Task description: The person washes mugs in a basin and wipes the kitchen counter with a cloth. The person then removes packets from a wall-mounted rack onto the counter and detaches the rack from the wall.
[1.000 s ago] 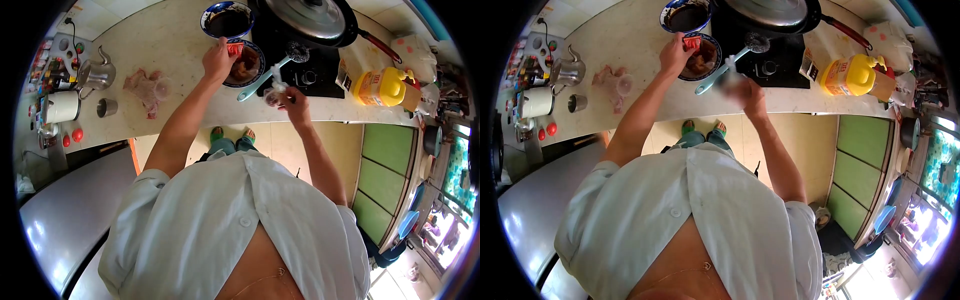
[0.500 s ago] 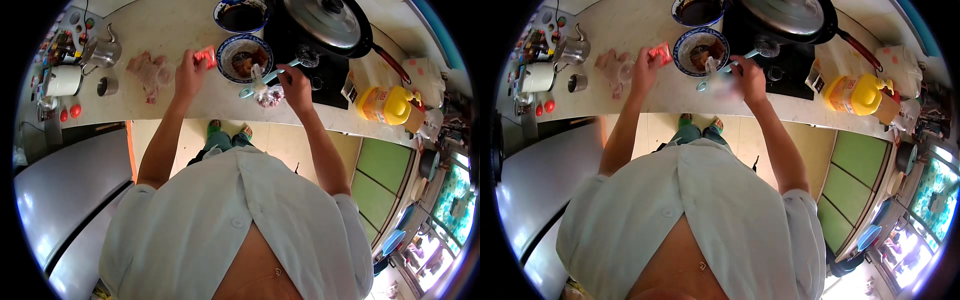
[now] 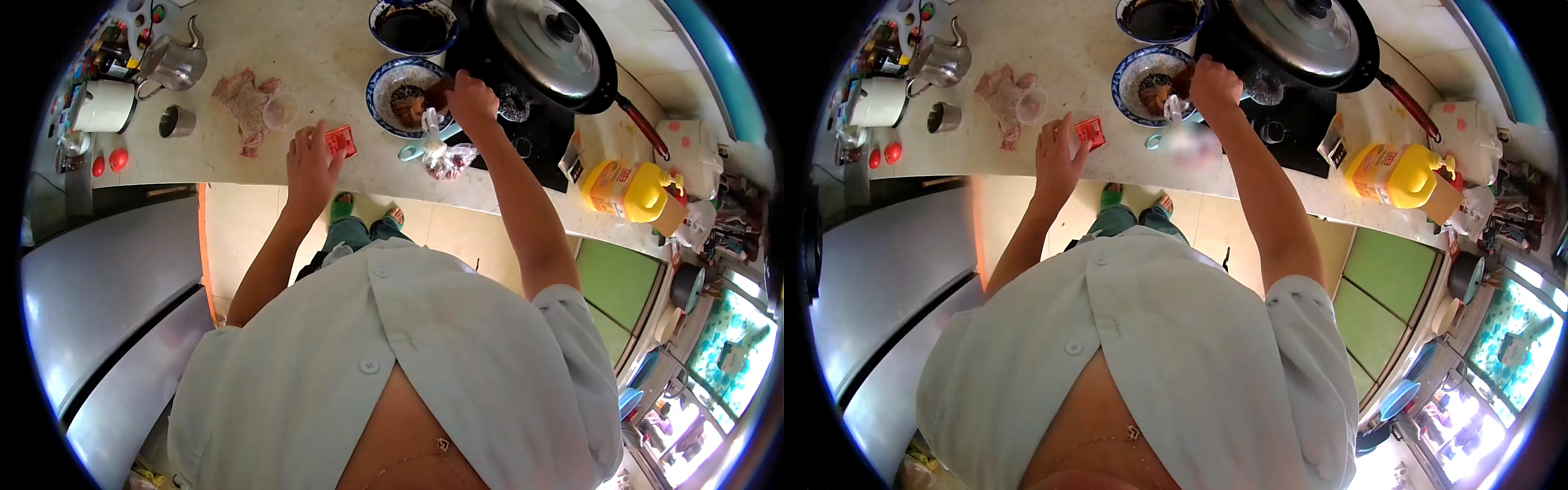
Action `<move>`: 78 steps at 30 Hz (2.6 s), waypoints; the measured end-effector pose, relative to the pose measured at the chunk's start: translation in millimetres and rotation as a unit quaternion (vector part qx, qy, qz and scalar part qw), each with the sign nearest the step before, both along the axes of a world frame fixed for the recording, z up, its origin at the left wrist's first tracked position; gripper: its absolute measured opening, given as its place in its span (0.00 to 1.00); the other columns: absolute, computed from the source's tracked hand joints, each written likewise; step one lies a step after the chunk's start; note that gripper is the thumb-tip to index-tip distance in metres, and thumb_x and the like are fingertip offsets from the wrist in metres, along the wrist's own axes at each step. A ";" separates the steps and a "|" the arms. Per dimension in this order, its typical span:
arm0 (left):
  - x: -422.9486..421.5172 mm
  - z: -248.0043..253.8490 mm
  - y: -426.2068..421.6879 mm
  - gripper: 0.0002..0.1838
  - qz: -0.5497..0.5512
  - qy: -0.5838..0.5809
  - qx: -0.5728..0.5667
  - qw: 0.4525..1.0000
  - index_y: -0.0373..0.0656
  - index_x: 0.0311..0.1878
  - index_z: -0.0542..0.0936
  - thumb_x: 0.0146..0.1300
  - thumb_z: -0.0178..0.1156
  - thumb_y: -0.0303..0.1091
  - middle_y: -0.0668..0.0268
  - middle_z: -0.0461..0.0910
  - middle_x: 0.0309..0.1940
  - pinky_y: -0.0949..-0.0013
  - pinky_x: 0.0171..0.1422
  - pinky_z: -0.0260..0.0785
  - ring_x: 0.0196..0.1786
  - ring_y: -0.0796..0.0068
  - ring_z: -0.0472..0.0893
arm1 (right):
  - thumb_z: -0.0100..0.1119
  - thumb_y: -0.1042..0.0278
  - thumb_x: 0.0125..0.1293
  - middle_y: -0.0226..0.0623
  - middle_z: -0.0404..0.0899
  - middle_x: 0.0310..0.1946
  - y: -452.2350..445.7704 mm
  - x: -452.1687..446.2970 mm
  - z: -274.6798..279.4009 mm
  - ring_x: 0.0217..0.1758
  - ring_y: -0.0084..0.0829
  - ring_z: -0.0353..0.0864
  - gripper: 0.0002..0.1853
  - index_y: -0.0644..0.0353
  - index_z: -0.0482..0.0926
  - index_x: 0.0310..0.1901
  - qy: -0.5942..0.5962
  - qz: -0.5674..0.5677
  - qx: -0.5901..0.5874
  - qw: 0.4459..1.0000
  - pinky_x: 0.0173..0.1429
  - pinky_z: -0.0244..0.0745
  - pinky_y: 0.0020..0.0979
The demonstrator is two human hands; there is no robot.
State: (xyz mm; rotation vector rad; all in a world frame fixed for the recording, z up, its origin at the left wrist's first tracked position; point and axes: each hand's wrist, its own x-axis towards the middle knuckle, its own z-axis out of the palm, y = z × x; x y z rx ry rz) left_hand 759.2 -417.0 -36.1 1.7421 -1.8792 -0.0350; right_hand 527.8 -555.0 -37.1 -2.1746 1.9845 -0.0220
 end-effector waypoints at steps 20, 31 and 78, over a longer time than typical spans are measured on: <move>-49.0 -10.0 -136.6 0.11 -0.290 0.082 0.278 0.912 0.39 0.34 0.75 0.43 0.60 0.22 0.62 0.77 0.33 0.68 0.40 0.68 0.35 0.67 0.76 | 0.59 0.67 0.54 0.31 0.76 0.18 7.2 -39.7 27.3 0.12 0.17 0.69 0.09 0.65 0.79 0.32 -0.518 -0.120 0.070 0.844 0.17 0.62 0.18; -36.7 42.5 -143.5 0.25 -0.312 0.335 0.345 0.820 0.36 0.53 0.68 0.48 0.58 0.20 0.63 0.75 0.41 0.74 0.51 0.67 0.44 0.77 0.74 | 0.56 0.69 0.57 0.28 0.75 0.19 5.8 -11.8 49.6 0.13 0.15 0.68 0.08 0.64 0.77 0.36 -0.530 -0.026 0.148 0.834 0.16 0.59 0.16; -16.8 25.6 -102.3 0.16 -0.111 0.596 0.365 0.706 0.40 0.52 0.68 0.61 0.51 0.33 0.66 0.74 0.44 0.72 0.52 0.66 0.45 0.77 0.74 | 0.48 0.77 0.58 0.32 0.73 0.26 60.6 -58.2 13.9 0.17 0.18 0.63 0.12 0.65 0.72 0.45 -0.781 -0.106 0.207 0.580 0.21 0.56 0.18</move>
